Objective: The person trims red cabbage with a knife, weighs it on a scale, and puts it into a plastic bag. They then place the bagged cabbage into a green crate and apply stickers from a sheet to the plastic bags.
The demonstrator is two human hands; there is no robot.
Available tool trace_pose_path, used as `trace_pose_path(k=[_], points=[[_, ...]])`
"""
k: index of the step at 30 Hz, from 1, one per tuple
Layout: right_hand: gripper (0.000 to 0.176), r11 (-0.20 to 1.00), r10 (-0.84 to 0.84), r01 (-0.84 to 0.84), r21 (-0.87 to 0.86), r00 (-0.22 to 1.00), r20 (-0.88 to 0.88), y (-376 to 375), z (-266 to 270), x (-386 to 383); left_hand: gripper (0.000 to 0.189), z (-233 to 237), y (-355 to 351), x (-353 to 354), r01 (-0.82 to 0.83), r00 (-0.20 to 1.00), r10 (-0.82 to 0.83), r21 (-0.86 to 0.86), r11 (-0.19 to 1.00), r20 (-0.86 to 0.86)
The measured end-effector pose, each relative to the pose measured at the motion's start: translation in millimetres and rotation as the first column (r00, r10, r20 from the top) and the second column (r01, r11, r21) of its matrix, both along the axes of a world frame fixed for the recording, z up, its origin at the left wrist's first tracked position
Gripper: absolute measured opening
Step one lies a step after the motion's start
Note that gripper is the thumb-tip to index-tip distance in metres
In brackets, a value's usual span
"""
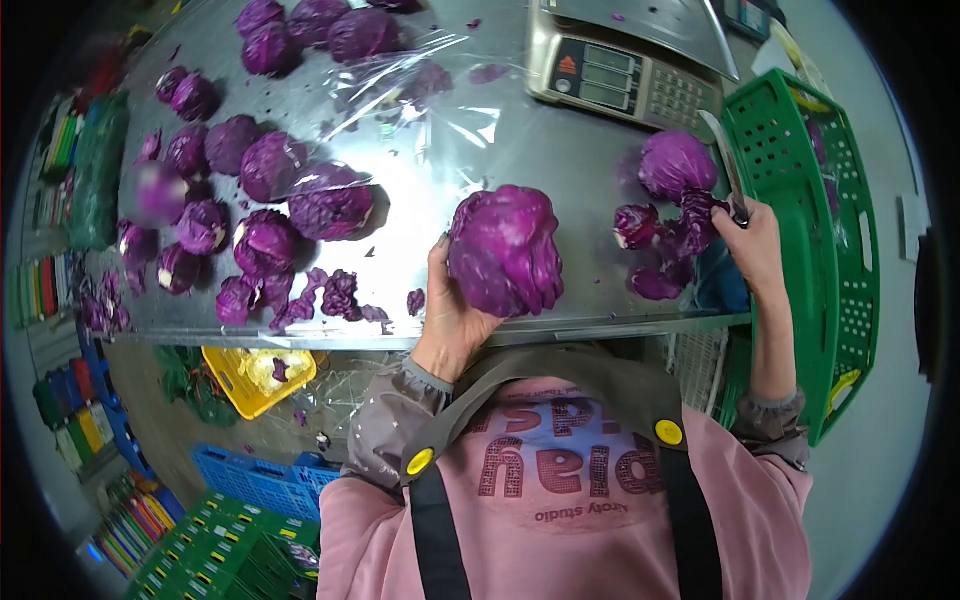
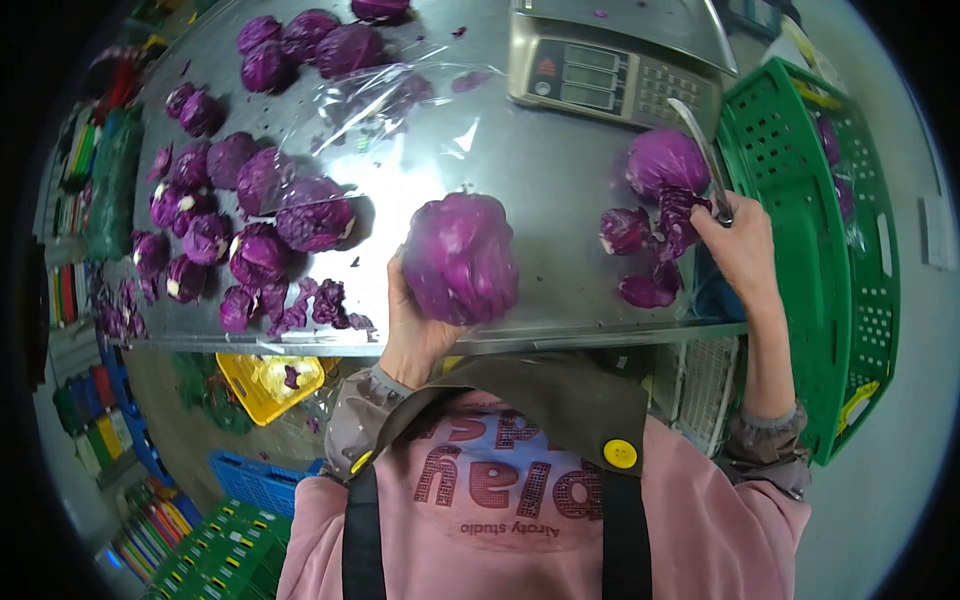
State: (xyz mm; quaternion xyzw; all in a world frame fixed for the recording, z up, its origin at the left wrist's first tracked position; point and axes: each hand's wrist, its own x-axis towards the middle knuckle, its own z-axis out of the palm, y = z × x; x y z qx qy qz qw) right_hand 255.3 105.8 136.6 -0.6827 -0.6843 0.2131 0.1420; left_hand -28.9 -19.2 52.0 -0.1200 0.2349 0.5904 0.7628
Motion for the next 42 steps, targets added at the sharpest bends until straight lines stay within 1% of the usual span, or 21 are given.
trace_pose_path(k=[5, 7, 9, 10, 12, 13, 15, 17, 18, 20, 22, 24, 28, 31, 32, 35, 37, 38, 39, 41, 42], points=[[0.028, 0.989, 0.134, -0.135, 0.066, 0.991, 0.020, 27, 24, -46, 0.073, -1, -4, -16, -0.047, 0.999, 0.047, 0.005, 0.999, -0.010], [0.026, 0.935, 0.316, -0.264, 0.238, 0.923, -0.218, 35, 40, -87, 0.074, -5, -5, -19, -0.061, 0.998, 0.061, 0.020, 0.998, 0.008], [0.025, 0.760, 0.549, -0.417, 0.499, 0.823, -0.148, 36, 69, -137, 0.073, -7, -6, -20, -0.078, 0.997, 0.078, 0.031, 0.996, -0.002], [0.024, 0.872, 0.490, -0.442, 0.212, 0.786, -0.378, 28, 99, -164, 0.073, -8, -5, -21, -0.087, 0.996, 0.088, 0.041, 0.995, -0.011], [0.032, 0.723, 0.491, -0.687, 0.069, 0.442, -0.750, 30, 117, -191, 0.072, -8, -4, -21, -0.089, 0.995, 0.091, 0.069, 0.994, -0.026], [0.063, 0.710, 0.097, -0.701, -0.065, 0.189, -0.977, 11, 160, -223, 0.071, -7, -4, -21, -0.091, 0.995, 0.095, 0.091, 0.992, -0.041], [0.057, 0.735, 0.485, -0.629, 0.252, 0.228, -0.844, -4, 146, -245, 0.070, -6, -4, -22, -0.089, 0.995, 0.093, 0.101, 0.991, -0.037], [0.059, 0.446, 0.370, -0.895, 0.000, 0.184, -0.910, 32, 141, -227, 0.069, -4, -4, -24, -0.090, 0.995, 0.093, 0.106, 0.990, -0.031], [0.034, 0.686, 0.597, -0.664, 0.297, 0.281, -0.751, 17, 101, -226, 0.069, -2, -4, -24, -0.086, 0.996, 0.086, 0.111, 0.990, 0.001], [0.040, 0.726, 0.424, -0.687, -0.008, 0.458, -0.781, 23, 76, -208, 0.070, 3, -5, -24, -0.090, 0.995, 0.086, 0.110, 0.990, 0.041], [0.037, 0.744, 0.282, -0.637, -0.202, 0.574, -0.769, 26, 39, -188, 0.072, 6, -4, -24, -0.100, 0.976, 0.100, -0.012, 0.995, 0.192], [0.039, 0.720, 0.216, -0.605, -0.341, 0.661, -0.718, 22, 8, -171, 0.070, -1, -1, -23, -0.083, 0.939, 0.074, 0.014, 0.996, 0.336], [0.057, 0.696, 0.277, -0.653, -0.300, 0.629, -0.727, 6, -24, -150, 0.067, -4, 7, -16, -0.018, 0.814, -0.023, 0.065, 0.998, 0.581], [0.061, 0.707, 0.184, -0.628, -0.326, 0.608, -0.773, -2, -38, -138, 0.067, 1, 14, -4, 0.015, 0.839, -0.040, 0.051, 0.999, 0.542], [0.059, 0.691, -0.001, -0.581, -0.430, 0.594, -0.804, -2, -50, -129, 0.069, -5, 14, 2, 0.021, 0.846, -0.048, 0.056, 0.998, 0.531], [0.050, 0.579, -0.496, -0.516, -0.632, 0.392, -0.775, -4, -100, -89, 0.073, -9, 13, 3, 0.411, 0.891, -0.421, 0.092, 0.907, 0.169], [0.046, 0.665, -0.672, -0.326, -0.672, 0.130, -0.729, -15, -97, -94, 0.068, -14, 14, 11, 0.524, 0.849, -0.522, 0.010, 0.852, -0.086], [0.046, 0.676, -0.678, -0.281, -0.681, 0.124, -0.725, -19, -104, -85, 0.067, -18, 14, 14, 0.576, 0.792, -0.553, 0.018, 0.817, -0.257], [0.046, 0.689, -0.681, -0.232, -0.687, 0.118, -0.722, -19, -112, -72, 0.058, -13, 16, 13, 0.611, 0.729, -0.546, 0.032, 0.791, -0.414], [0.046, 0.682, -0.672, -0.268, -0.681, 0.139, -0.728, -15, -116, -45, 0.043, -21, 18, 10, 0.589, 0.523, -0.321, 0.063, 0.806, -0.789], [0.046, 0.723, -0.636, -0.199, -0.661, 0.180, -0.750, -12, -117, -34, 0.043, -16, 18, 4, 0.574, 0.520, -0.301, 0.066, 0.816, -0.800]])
